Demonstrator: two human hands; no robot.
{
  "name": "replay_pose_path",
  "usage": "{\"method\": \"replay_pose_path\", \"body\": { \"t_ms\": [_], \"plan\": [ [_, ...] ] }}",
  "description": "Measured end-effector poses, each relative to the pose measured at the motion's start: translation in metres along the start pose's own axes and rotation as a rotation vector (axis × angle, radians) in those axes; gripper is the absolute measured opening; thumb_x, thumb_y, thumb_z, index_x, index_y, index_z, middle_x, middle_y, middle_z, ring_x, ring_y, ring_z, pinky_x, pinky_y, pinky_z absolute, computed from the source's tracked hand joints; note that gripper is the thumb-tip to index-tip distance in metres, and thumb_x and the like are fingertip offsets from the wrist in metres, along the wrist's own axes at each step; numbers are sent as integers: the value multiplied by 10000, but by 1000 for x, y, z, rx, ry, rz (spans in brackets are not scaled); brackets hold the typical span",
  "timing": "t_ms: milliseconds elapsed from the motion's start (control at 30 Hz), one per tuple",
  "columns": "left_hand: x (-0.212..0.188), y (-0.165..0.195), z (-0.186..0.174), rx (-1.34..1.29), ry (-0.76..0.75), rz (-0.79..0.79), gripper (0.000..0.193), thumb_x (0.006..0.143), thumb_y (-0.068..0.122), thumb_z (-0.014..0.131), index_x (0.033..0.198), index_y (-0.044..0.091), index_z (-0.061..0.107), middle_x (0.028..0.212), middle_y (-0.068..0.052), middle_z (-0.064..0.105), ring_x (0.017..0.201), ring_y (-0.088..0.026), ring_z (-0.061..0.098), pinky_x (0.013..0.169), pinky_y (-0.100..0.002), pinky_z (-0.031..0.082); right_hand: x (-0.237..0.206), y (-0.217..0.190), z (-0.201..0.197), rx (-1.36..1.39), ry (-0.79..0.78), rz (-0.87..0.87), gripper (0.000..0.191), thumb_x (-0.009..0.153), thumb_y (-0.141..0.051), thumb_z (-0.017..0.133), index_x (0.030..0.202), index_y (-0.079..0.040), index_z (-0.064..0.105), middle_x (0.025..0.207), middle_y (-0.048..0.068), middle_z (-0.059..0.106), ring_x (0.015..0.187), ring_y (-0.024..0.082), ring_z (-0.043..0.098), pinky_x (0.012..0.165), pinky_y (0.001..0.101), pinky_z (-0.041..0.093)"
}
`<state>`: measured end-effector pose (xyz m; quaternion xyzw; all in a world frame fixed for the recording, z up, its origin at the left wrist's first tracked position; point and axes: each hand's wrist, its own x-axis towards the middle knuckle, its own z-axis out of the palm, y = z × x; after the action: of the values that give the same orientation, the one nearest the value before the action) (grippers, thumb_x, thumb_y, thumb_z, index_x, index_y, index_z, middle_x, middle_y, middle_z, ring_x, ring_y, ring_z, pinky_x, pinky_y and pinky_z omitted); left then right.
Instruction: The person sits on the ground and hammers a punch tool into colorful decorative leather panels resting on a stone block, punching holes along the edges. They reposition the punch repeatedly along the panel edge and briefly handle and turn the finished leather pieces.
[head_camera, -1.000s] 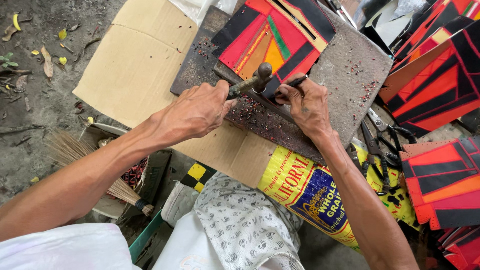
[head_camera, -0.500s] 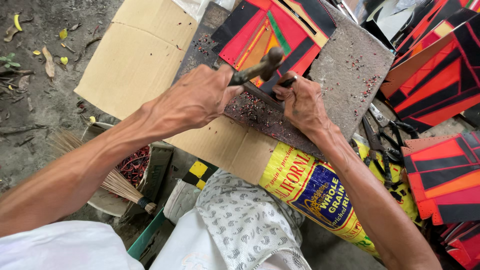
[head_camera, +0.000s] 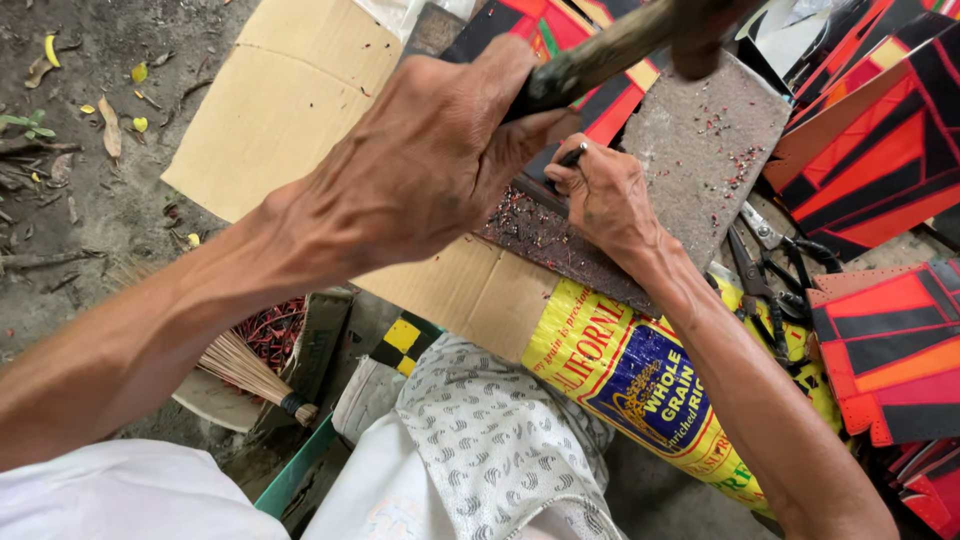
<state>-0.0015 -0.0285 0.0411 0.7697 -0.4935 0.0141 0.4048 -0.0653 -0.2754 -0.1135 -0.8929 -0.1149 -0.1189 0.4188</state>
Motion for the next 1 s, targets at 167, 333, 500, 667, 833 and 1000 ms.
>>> {"method": "replay_pose_path", "body": {
  "t_ms": [167, 333, 500, 667, 833, 1000],
  "plan": [
    [1, 3, 11, 50, -48, -43, 303, 1085, 202, 635, 1010, -45, 475, 593, -198, 541, 485, -356, 580, 443, -472, 404, 1, 2, 0, -8, 5, -8, 108, 1026, -27, 680, 969, 9, 596, 735, 145, 644, 670, 236, 699, 614, 355, 530],
    [7, 0, 12, 83, -201, -247, 288, 1070, 215, 638, 995, -15, 482, 557, -177, 547, 438, -330, 576, 409, -464, 409, 2, 1, -1, -94, 13, -93, 76, 993, -25, 697, 970, -1, 629, 762, 161, 643, 687, 296, 674, 630, 380, 519],
    [-2, 2, 1, -49, 105, 41, 243, 1162, 159, 606, 1105, -42, 482, 724, -202, 574, 558, -333, 582, 528, -439, 451, -1, 0, 1, -23, -24, -25, 75, 1026, -15, 660, 980, 10, 606, 823, 160, 639, 724, 283, 672, 674, 382, 530],
    [5, -1, 14, 167, -333, -318, 296, 1061, 274, 588, 1017, -6, 501, 537, -168, 549, 425, -342, 563, 409, -485, 424, 2, 3, 3, -120, -19, -67, 78, 995, -16, 677, 1002, 12, 605, 837, 176, 625, 747, 328, 653, 678, 398, 522],
    [12, 2, -2, 162, -233, -257, 333, 1094, 291, 566, 994, -24, 528, 547, -137, 538, 435, -264, 545, 405, -440, 413, 1, 5, 5, -89, -29, -3, 120, 1005, -34, 693, 950, -2, 591, 802, 151, 627, 735, 304, 661, 676, 386, 519],
    [14, 18, -8, -130, 194, 130, 226, 1188, 206, 477, 1189, -14, 531, 800, -157, 596, 668, -196, 625, 593, -385, 493, -1, 5, 5, -46, -30, -13, 130, 1021, -31, 675, 940, 3, 580, 835, 145, 633, 731, 294, 650, 690, 372, 523]
  ]
}}
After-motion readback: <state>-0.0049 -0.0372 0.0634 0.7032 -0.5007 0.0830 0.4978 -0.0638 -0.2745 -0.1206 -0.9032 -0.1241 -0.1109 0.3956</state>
